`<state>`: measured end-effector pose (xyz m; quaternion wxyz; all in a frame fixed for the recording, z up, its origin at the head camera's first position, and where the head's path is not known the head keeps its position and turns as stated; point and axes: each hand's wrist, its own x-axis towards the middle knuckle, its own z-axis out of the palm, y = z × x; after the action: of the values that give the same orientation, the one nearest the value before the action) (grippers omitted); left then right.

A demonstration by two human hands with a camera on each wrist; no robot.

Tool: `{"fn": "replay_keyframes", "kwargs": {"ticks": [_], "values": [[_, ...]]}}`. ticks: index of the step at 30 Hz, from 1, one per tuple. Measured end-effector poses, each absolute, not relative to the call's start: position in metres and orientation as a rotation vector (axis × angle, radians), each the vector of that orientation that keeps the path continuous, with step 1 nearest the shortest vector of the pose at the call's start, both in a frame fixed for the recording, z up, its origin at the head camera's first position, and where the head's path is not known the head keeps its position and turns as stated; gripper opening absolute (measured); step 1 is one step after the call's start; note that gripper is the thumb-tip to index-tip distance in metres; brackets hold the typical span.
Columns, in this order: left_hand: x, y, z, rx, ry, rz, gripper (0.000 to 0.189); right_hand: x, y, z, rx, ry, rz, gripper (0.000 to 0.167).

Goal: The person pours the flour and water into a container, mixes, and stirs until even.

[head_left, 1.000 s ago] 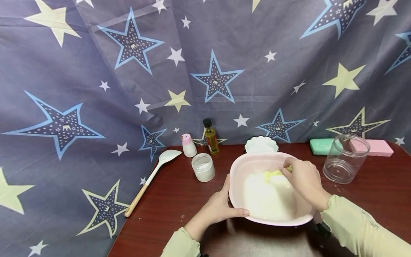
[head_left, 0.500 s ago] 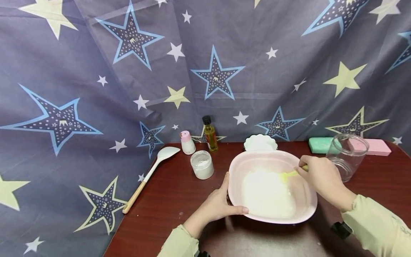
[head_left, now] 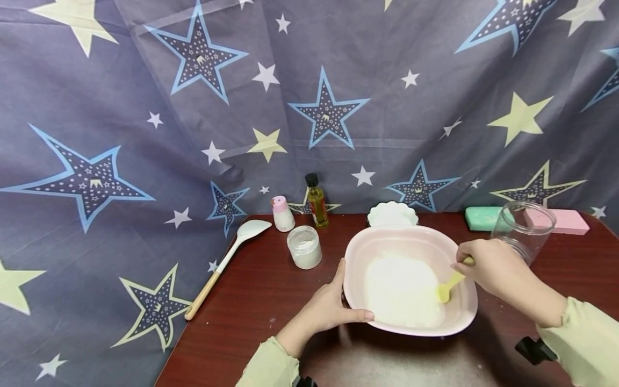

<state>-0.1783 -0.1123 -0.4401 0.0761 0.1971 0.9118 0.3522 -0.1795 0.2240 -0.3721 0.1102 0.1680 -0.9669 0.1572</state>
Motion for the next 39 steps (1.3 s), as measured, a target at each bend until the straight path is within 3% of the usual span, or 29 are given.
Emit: {"fn": "replay_keyframes", "kwargs": {"ticks": [11,39], "values": [[-0.179,-0.113,-0.439,0.577,2.732,1.05,0.128,-0.17,0.225,-0.38,0.65,-2.851,0.524,0.016],[-0.178,-0.112,-0.439,0.569,2.725,1.051,0.128,-0.176,0.17,-0.412,0.634,-2.645,0.876,0.022]]}}
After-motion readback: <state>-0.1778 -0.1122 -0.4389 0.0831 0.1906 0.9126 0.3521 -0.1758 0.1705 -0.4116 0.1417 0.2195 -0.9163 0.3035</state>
